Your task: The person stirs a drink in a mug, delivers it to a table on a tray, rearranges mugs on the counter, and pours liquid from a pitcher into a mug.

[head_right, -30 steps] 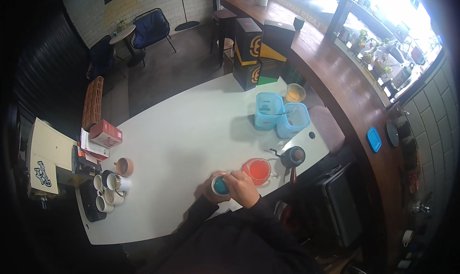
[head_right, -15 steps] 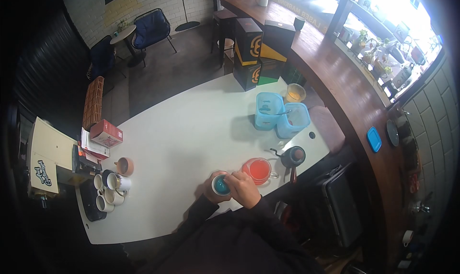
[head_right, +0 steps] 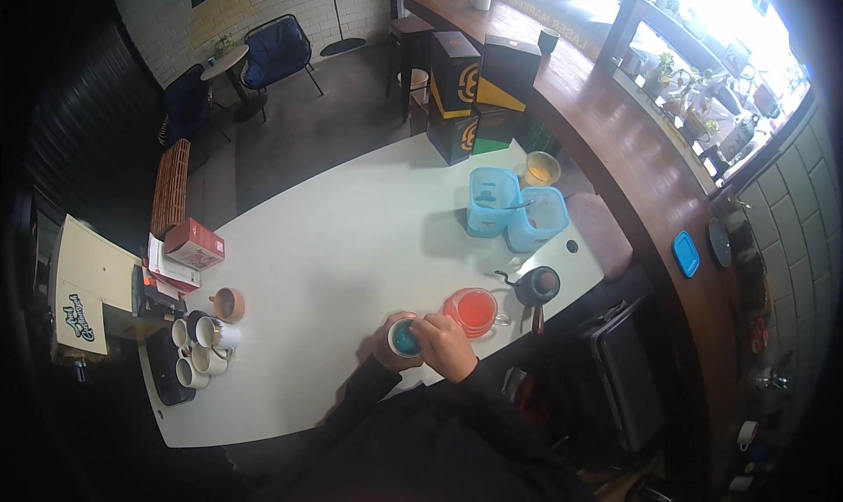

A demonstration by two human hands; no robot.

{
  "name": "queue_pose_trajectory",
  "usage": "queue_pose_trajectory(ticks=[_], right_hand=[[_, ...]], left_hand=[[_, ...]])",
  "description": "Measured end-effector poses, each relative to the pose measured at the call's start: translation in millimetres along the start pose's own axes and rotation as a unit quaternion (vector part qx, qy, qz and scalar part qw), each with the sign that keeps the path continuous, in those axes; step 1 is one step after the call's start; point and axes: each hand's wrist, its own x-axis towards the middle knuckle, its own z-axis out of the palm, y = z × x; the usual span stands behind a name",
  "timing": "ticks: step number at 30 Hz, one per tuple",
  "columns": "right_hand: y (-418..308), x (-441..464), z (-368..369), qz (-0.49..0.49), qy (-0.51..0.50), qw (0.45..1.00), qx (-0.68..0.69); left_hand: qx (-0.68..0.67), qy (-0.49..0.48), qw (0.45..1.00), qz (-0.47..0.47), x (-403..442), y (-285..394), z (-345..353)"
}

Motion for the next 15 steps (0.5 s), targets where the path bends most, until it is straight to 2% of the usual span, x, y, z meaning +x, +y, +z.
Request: queue_pose_trajectory(ticks=[2, 12, 15], right_hand=[[-0.5, 1.4, -3.4, 0.017, -0.009, 0.999, -0.041], [1.1, -1.1, 2.0, 0.003, 0.000, 1.000, 0.002], [1.5, -0.2, -1.6, 0.022, -0.010, 0.999, -0.042]], left_hand=[[0.008, -0.003, 1.000, -0.003, -0.5, -0.6, 0.9], [-0.004, 0.006, 1.000, 0.007, -1.3, -5.1, 1.5], [0.000, 0.007, 1.000, 0.003, -0.2, -2.0, 2.6]])
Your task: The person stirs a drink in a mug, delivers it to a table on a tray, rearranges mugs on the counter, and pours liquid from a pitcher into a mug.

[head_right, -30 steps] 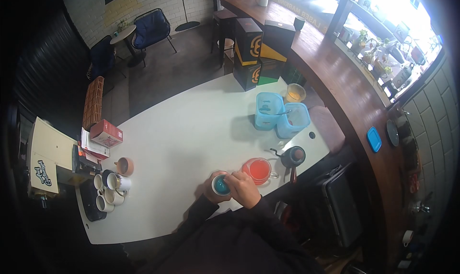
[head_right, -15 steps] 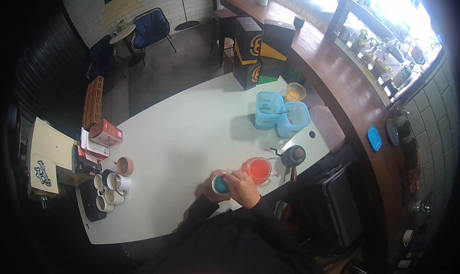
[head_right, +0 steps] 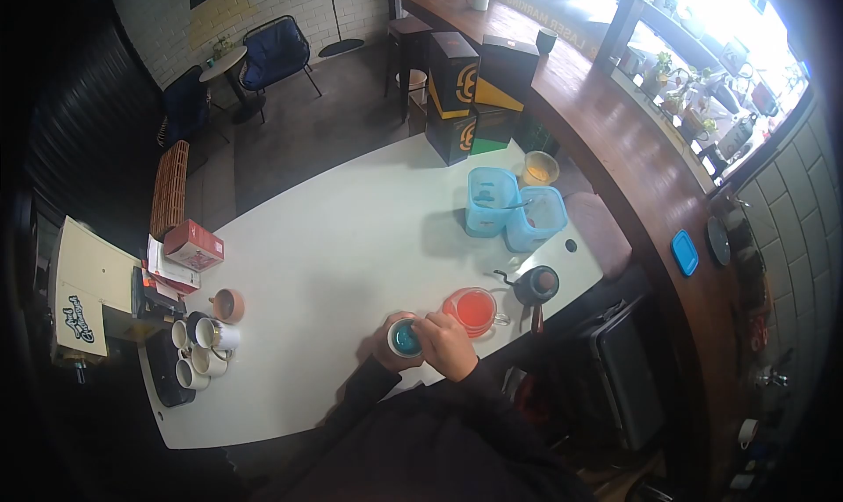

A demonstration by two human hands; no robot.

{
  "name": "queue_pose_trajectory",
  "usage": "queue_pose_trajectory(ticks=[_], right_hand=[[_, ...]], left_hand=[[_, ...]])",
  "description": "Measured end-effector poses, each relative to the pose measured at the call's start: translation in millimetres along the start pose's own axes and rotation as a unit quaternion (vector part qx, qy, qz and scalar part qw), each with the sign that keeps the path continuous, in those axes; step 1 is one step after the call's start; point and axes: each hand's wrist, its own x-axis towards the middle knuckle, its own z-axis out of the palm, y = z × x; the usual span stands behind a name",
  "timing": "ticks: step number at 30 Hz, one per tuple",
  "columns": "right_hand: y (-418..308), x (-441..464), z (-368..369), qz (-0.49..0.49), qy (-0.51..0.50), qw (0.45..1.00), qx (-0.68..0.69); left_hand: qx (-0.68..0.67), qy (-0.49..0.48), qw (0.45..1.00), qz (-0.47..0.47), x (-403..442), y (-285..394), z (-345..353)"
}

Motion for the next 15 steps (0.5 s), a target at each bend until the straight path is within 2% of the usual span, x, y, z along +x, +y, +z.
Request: queue_pose_trajectory(ticks=[15], right_hand=[[0.3, 1.7, -1.1, -0.027, 0.014, 0.999, 0.014]], left_hand=[[-0.009, -0.004, 1.000, 0.002, -1.3, -1.7, -0.2]])
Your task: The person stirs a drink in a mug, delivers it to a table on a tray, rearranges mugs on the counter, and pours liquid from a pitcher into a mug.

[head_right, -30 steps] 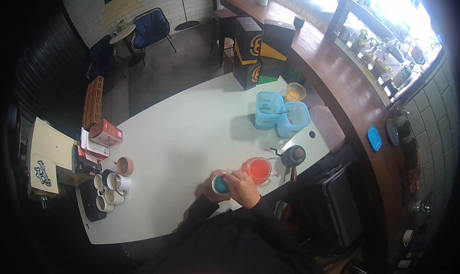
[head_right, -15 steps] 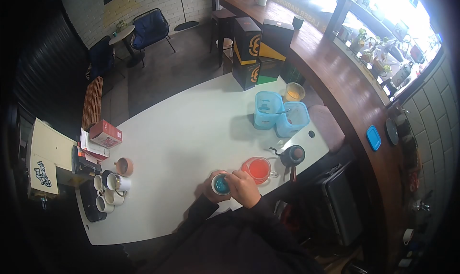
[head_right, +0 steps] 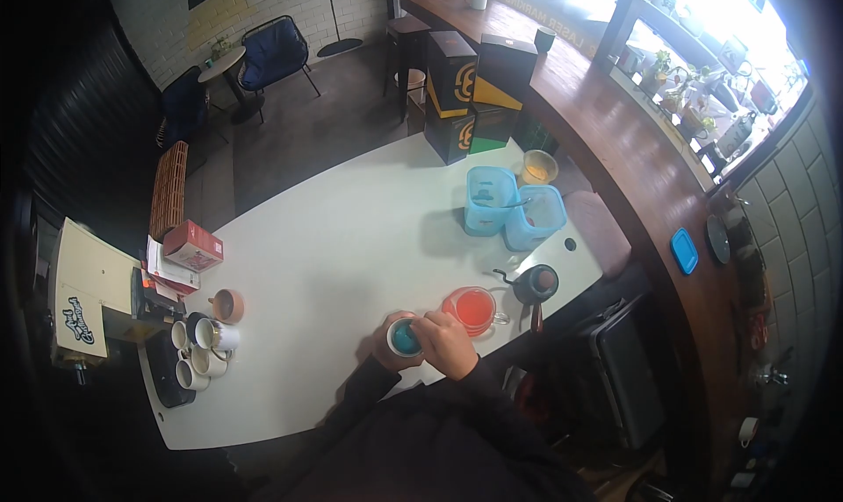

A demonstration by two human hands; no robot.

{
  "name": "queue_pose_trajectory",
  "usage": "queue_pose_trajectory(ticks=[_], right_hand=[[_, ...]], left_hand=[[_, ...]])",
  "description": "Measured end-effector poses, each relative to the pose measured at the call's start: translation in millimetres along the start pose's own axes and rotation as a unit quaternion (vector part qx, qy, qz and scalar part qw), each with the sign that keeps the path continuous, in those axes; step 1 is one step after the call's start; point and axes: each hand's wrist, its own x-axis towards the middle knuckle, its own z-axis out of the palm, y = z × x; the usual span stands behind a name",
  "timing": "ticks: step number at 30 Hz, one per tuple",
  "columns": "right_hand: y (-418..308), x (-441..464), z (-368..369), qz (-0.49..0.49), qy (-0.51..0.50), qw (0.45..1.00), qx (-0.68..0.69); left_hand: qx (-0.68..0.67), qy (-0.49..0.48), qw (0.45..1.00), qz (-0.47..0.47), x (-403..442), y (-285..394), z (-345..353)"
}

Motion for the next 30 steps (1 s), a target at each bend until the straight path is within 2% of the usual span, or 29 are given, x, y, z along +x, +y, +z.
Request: queue_pose_trajectory(ticks=[23, 26, 30], right_hand=[[-2.6, -0.1, 3.1, 0.010, -0.014, 1.000, 0.019], [-3.5, 2.0, -2.5, 0.018, -0.022, 1.000, -0.001], [2.3, 0.5, 1.3, -0.003, 0.002, 1.000, 0.000]], left_hand=[[-0.011, 0.009, 1.000, 0.003, 3.0, 0.6, -0.5], [0.011, 0.012, 1.000, 0.024, 4.4, 1.4, 0.6], [-0.008, 0.017, 1.000, 0.007, 1.9, -1.7, 2.2]])
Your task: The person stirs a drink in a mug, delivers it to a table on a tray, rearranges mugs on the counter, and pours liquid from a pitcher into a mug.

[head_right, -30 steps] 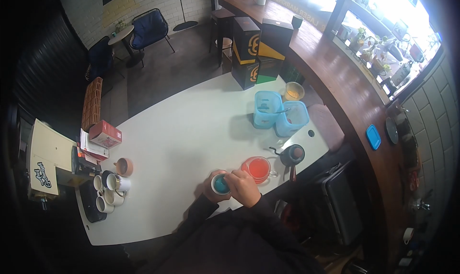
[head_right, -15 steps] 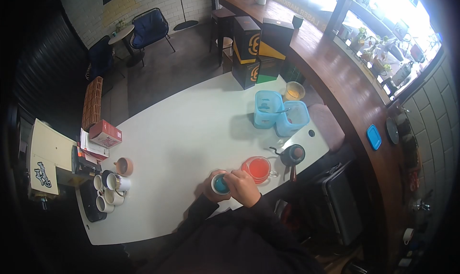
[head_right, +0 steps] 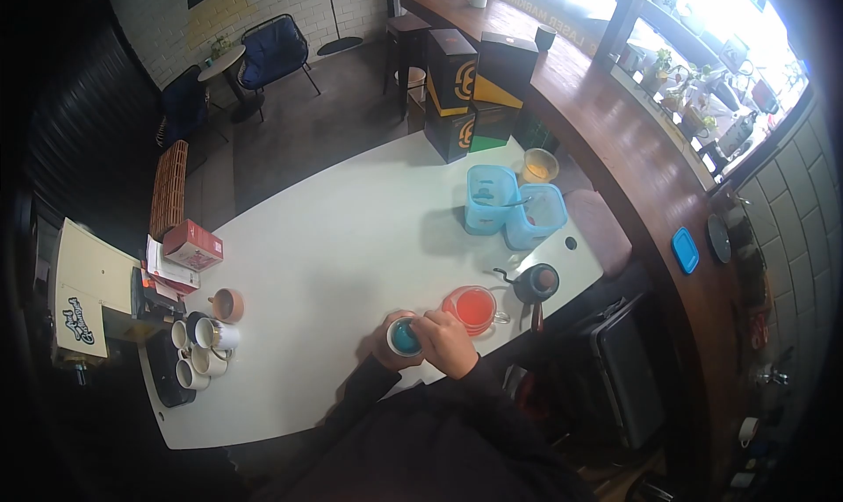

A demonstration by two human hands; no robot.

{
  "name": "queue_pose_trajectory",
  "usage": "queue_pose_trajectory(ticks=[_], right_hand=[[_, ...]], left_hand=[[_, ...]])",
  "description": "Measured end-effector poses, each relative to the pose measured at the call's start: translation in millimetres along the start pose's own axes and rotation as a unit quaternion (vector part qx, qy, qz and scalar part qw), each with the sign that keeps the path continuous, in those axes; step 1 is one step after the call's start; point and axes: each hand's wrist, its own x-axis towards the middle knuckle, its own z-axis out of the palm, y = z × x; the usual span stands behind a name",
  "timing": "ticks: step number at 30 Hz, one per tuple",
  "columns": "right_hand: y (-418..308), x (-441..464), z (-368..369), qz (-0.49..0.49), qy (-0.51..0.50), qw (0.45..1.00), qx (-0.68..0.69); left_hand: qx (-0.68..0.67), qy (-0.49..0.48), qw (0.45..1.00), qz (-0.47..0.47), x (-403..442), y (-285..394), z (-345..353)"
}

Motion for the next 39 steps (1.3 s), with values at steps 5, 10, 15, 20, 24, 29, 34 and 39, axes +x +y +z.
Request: queue_pose_trajectory(ticks=[5, 10, 15, 20, 24, 29, 34, 39], right_hand=[[-2.3, -2.1, 4.3, 0.009, -0.016, 1.000, 0.019], [-3.4, 0.6, -0.6, 0.015, -0.014, 1.000, 0.010], [1.4, -0.4, 1.2, 0.015, -0.018, 1.000, -0.001], [-0.7, -1.7, 2.9, 0.009, -0.012, 1.000, 0.012], [-1.6, 0.1, -1.5, 0.015, -0.015, 1.000, 0.006], [0.3, -0.3, 0.6, 0.020, -0.016, 1.000, 0.003], [-1.5, -2.7, 4.7, 0.008, 0.001, 1.000, 0.024], [-2.3, 0.6, -1.0, 0.004, 0.004, 1.000, 0.012]], left_hand=[[0.003, -0.004, 1.000, 0.004, -0.7, -0.8, -0.6], [0.001, -0.001, 1.000, 0.009, 3.0, 4.8, -1.2], [0.020, 0.001, 1.000, 0.004, 2.5, 6.8, -2.1], [0.009, -0.001, 1.000, 0.015, 2.2, 1.7, -1.5], [-0.002, 0.001, 1.000, 0.004, 5.4, 10.1, -1.6], [0.006, -0.016, 1.000, 0.002, 0.8, 4.7, -2.9], [-0.007, -0.024, 1.000, -0.006, -1.9, -1.5, -2.0], [0.010, -0.017, 1.000, 0.006, 1.7, 6.6, -2.6]])
